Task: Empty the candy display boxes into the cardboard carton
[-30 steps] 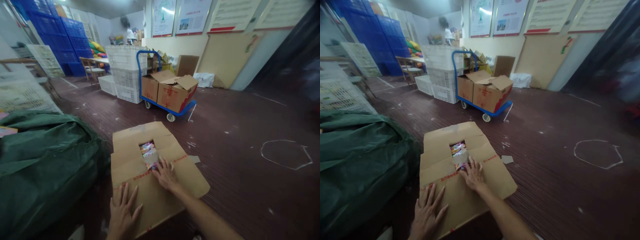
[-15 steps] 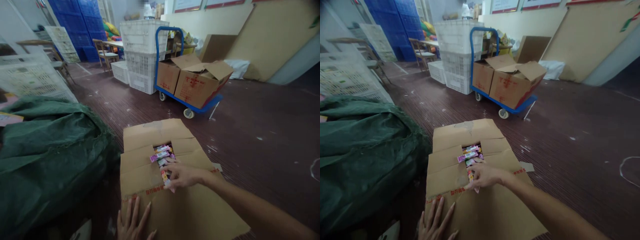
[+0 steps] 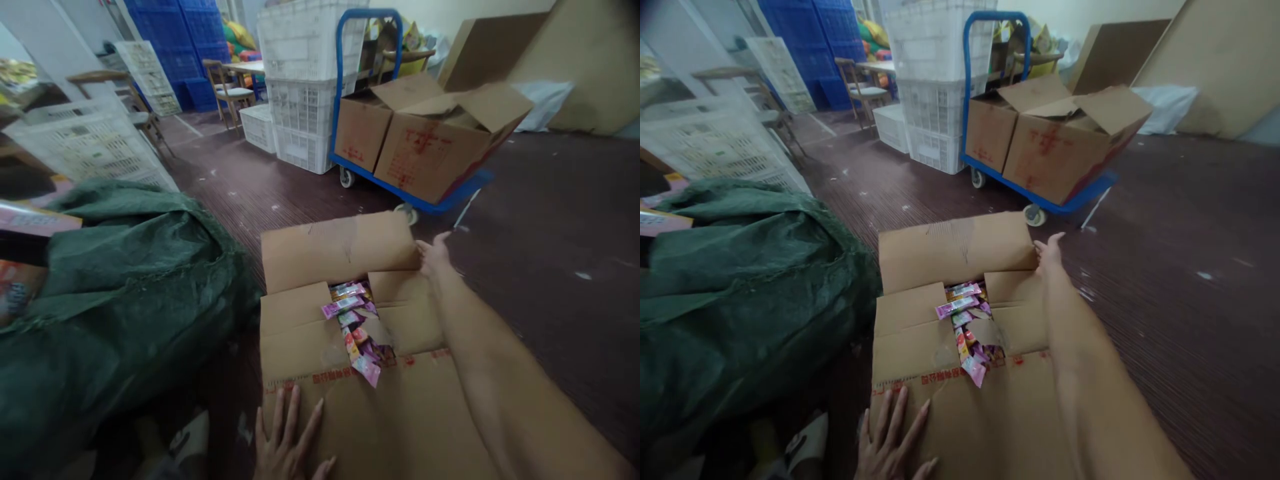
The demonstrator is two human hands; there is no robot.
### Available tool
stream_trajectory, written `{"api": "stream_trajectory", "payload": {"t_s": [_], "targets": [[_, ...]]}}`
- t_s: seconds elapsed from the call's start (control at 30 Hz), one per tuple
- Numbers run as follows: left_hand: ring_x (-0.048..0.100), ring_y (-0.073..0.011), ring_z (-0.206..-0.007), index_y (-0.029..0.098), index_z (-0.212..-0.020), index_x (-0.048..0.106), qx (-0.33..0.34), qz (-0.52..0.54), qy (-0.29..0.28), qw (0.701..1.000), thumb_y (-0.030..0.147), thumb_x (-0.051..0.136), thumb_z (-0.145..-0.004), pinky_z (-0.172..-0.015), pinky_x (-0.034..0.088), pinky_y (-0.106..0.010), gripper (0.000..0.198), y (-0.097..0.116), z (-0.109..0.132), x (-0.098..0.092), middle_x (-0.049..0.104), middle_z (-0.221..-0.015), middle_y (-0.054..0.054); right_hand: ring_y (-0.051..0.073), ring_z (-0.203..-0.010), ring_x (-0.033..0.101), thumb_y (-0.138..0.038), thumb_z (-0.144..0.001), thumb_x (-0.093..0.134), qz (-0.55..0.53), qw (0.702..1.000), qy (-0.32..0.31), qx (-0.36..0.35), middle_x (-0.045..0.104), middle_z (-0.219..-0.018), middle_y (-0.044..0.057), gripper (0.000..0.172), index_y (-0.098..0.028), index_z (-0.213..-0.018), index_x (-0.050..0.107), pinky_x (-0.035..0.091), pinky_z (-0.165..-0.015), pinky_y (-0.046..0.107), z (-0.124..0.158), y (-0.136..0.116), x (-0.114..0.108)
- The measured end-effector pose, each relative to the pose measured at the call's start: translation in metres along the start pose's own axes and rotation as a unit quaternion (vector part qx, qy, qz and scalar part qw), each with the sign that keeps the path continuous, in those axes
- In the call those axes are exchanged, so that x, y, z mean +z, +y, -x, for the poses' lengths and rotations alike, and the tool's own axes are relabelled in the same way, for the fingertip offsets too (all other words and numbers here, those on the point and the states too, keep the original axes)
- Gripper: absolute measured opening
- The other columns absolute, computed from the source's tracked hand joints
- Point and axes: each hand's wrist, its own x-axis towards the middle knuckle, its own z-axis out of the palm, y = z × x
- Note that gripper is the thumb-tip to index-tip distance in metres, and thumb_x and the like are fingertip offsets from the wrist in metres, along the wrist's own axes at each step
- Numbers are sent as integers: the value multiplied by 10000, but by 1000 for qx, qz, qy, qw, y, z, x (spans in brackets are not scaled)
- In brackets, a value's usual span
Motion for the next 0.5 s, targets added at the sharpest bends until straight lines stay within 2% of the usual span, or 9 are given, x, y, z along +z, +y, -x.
{"api": "stream_trajectory", "payload": {"t_s": [0.07,0.1,0.2,0.27,0.43,0.5], "targets": [[353,-379,-1433,444,-1483,381,6,5,7,1000,545,682,-763,-1133,210,-647,786,-3,0,-2,487,-1520,-83,230,-837,676,-560,-738,-449,-78,996,-31,16,677,-836,267,1248,20,-1027,618,500,-787,335,3,10,-17],[343,-377,-1438,433,-1495,363,14,5,13,1000,548,657,-784,-1135,199,-641,778,-5,0,-2,473,-1530,-85,225,-823,671,-613,-756,-408,-127,991,-45,12,675,-787,241,1184,-53,-911,624,493,-784,328,5,15,-25],[305,-374,-1455,394,-1531,306,46,-1,38,998,561,578,-837,-1131,187,-617,764,-11,-1,-1,431,-1558,-104,193,-779,650,-790,-885,-23,-212,973,-89,-1,668,-692,148,835,-193,-675,522,476,-792,318,17,33,-47],[281,-381,-1465,378,-1544,275,50,-2,48,998,549,561,-850,-1116,194,-620,771,-13,-2,-1,398,-1576,-119,169,-798,646,-751,-939,165,-191,974,-120,8,682,-702,119,736,-185,-625,516,461,-835,325,26,44,-58],[296,-398,-1452,363,-1542,284,45,-12,24,999,551,541,-872,-1079,252,-616,742,-15,-4,-5,389,-1580,-122,186,-1082,638,-620,-989,154,-105,967,-233,-3,726,-1018,210,841,-41,-716,700,383,-1007,352,38,54,-80],[302,-393,-1449,356,-1536,304,45,-14,21,999,573,517,-881,-1084,258,-603,723,-16,-4,-5,399,-1576,-113,211,-1123,637,-630,-974,293,-15,969,-244,-25,726,-1087,204,768,-44,-784,753,399,-1019,341,41,52,-84]]}}
